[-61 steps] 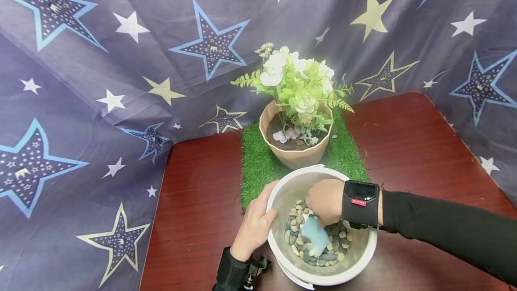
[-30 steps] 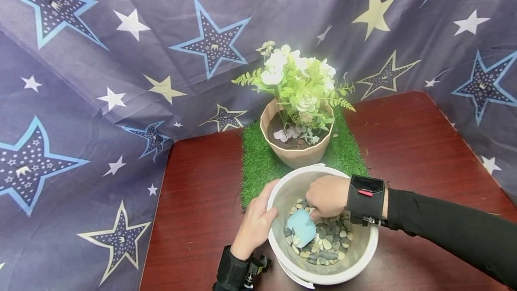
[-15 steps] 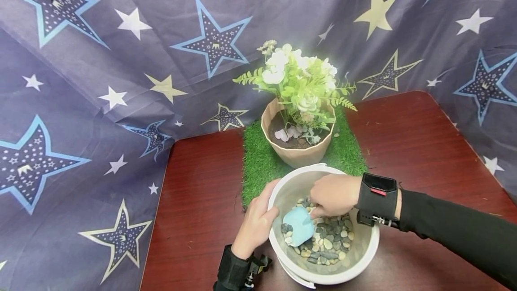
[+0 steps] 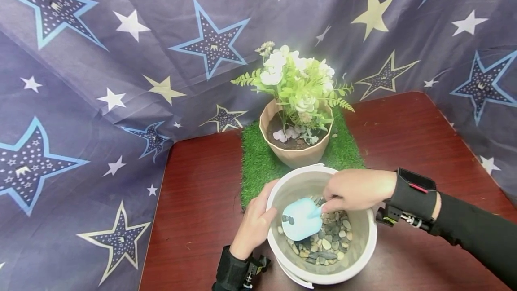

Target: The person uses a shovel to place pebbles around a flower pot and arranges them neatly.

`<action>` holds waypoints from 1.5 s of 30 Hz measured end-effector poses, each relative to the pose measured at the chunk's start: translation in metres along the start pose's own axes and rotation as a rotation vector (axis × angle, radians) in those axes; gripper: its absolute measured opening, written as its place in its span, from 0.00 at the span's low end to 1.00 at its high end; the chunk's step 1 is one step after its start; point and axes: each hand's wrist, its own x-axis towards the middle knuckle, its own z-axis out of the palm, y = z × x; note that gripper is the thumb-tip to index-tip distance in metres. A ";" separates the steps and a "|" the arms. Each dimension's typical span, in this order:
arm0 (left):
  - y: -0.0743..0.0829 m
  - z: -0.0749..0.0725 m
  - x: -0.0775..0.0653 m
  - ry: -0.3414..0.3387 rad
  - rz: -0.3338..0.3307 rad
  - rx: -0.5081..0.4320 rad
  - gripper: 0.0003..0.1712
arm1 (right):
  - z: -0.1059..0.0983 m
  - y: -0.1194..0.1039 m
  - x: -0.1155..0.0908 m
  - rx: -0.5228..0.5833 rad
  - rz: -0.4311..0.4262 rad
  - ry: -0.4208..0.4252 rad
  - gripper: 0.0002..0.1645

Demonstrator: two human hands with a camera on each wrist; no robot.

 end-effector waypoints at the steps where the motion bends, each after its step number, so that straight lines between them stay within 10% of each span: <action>1: 0.000 0.000 0.000 -0.001 -0.001 -0.002 0.42 | -0.001 0.001 -0.002 0.016 -0.001 0.004 0.25; 20: 0.000 -0.001 0.000 -0.002 -0.001 0.017 0.42 | -0.026 0.027 -0.078 -0.026 0.028 0.278 0.16; 28: 0.000 -0.002 0.000 -0.002 -0.015 0.006 0.42 | -0.045 0.057 -0.105 0.038 0.306 0.325 0.16; 45: -0.001 -0.001 -0.002 -0.001 -0.013 0.000 0.43 | 0.021 0.167 -0.071 0.067 0.501 0.457 0.27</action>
